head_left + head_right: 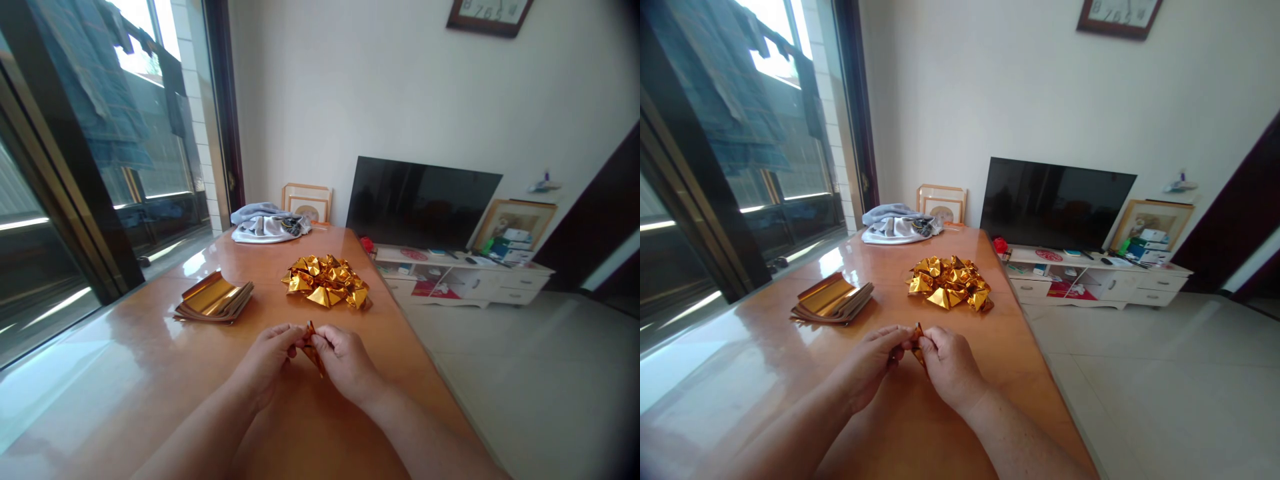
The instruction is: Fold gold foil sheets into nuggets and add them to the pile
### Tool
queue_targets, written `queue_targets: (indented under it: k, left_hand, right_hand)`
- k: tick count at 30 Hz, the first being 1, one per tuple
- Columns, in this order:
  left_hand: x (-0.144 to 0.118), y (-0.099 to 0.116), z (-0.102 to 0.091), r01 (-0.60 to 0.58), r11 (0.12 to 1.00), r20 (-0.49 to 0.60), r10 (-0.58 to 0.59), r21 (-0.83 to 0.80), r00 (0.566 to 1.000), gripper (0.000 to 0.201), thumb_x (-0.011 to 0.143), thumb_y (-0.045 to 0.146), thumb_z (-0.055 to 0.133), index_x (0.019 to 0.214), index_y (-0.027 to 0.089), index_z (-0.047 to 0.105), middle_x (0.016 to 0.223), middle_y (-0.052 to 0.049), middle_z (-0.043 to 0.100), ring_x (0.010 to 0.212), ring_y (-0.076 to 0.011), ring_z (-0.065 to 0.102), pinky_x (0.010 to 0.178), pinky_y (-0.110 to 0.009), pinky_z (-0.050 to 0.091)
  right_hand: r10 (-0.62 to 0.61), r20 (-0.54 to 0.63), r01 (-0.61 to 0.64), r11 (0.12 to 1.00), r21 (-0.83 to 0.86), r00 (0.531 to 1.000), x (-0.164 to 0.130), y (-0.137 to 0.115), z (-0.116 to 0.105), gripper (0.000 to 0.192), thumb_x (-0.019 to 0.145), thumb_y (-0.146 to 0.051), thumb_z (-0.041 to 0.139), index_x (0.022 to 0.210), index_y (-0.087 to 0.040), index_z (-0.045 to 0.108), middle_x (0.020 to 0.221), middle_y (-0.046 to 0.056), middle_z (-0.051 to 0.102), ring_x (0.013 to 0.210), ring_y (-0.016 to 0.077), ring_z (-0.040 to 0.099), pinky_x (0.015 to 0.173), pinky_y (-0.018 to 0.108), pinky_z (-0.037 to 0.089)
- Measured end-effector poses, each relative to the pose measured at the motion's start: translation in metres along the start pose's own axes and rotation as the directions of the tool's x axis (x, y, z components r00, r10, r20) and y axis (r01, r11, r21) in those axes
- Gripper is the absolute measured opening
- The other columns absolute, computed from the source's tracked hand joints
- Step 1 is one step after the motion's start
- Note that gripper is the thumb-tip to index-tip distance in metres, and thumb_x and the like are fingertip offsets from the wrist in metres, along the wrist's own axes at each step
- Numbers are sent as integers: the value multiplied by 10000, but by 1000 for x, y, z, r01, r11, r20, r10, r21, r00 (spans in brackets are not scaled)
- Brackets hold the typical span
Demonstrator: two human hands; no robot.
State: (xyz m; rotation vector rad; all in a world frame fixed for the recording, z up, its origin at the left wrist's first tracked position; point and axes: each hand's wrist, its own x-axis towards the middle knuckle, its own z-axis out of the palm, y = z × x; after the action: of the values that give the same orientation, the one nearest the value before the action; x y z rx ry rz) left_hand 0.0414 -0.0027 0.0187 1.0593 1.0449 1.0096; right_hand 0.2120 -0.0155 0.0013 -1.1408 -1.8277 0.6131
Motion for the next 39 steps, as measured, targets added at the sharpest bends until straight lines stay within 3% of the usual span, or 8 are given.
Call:
queue_targets:
  k: [6, 13, 25, 39]
  left_hand:
    - [2, -3, 0, 75, 983, 19, -72, -167, 997, 285, 720, 400, 816, 774, 154, 685, 725, 19, 591, 613, -90, 482, 549, -227, 308]
    - [1, 2, 5, 141, 937, 47, -133, -319, 990, 240, 710, 322, 801, 831, 156, 678, 743, 26, 607, 598, -76, 521, 548, -217, 344]
    - [2, -4, 4, 120, 952, 30, -116, -282, 993, 269, 693, 340, 822, 808, 160, 658, 708, 45, 556, 569, -69, 464, 496, -214, 306]
    - [-4, 1, 16, 121, 914, -27, -142, -388, 989, 215, 641, 235, 729, 760, 178, 558, 697, 68, 478, 538, -55, 410, 481, -210, 269]
  right_hand:
    - [-16, -20, 14, 996, -91, 1000, -1, 0, 0, 245, 1012, -289, 496, 976, -212, 726, 868, 37, 729, 790, 175, 652, 728, 258, 461]
    - [6, -32, -8, 998, -62, 999, 0, -3, -3, 274, 1021, -337, 494, 967, -211, 731, 835, 34, 725, 747, 168, 641, 694, 252, 450]
    - [-51, -33, 46, 991, -124, 998, -1, -6, -2, 221, 1009, -289, 509, 959, -225, 715, 877, 39, 729, 817, 181, 648, 750, 265, 457]
    - [71, -41, -69, 995, 67, 997, -1, -10, -1, 266, 990, -348, 530, 875, -198, 717, 773, 13, 701, 715, 154, 627, 658, 243, 450]
